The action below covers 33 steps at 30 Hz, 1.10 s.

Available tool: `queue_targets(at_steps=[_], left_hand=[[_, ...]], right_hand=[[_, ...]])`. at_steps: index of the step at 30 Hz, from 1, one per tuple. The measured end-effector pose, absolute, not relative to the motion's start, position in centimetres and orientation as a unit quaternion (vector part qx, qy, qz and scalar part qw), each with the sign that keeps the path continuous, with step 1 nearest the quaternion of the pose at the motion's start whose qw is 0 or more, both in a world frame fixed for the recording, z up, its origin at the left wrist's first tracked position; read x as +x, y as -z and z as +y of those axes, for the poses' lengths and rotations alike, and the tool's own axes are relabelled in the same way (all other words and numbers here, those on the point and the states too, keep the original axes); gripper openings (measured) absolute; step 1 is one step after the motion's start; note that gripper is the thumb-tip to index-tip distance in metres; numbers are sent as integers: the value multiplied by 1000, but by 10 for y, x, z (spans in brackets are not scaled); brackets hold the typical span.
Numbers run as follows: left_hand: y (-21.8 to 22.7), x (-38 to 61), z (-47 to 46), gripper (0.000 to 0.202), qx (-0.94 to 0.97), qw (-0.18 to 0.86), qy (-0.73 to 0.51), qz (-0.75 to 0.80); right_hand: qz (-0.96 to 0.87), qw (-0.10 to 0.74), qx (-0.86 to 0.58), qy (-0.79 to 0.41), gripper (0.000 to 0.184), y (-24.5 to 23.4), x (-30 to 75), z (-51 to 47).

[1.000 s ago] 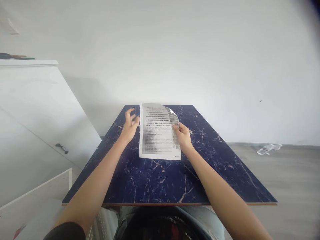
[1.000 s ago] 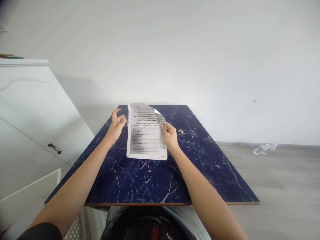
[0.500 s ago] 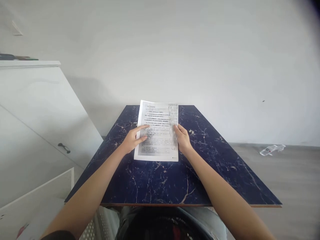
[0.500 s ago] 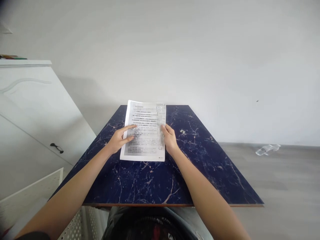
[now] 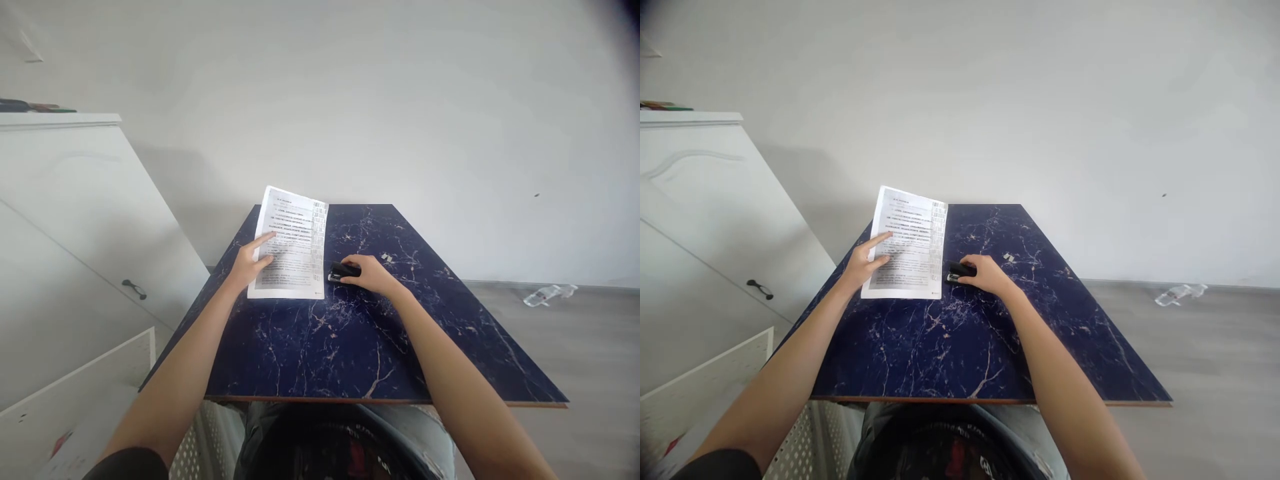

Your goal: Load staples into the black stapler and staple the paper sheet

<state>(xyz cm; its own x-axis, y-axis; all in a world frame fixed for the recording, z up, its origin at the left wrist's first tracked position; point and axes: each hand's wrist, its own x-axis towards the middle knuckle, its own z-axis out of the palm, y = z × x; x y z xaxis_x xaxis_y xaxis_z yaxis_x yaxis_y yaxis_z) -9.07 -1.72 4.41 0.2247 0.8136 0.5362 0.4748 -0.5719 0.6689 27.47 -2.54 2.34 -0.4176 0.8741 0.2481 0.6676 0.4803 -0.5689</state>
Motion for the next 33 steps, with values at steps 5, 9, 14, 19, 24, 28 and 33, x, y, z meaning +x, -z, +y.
queue_targets(at_steps=[5,9,14,19,24,28,33], left_hand=[[-40,-87,-16,56,761,203,-449,422],[-32,-82,-13,56,753,227,-454,419],[-22,-78,-9,54,754,240,-433,431],[-13,-74,-6,55,749,241,-432,441],[-5,-67,-4,56,750,243,-420,449],[-2,-61,-6,56,756,238,-408,454],[2,-54,-9,56,757,230,-415,449]], right_hand=[[-826,229,-480,-185,21,-22,269,-27],[-829,233,-476,-180,19,-23,269,-28],[-830,228,-473,-186,21,-23,272,-29],[-830,230,-471,-191,24,-23,273,-28],[-829,236,-462,-209,25,-25,274,-29],[-832,230,-457,-214,26,-27,275,-30],[-837,224,-446,-223,25,-28,276,-31]])
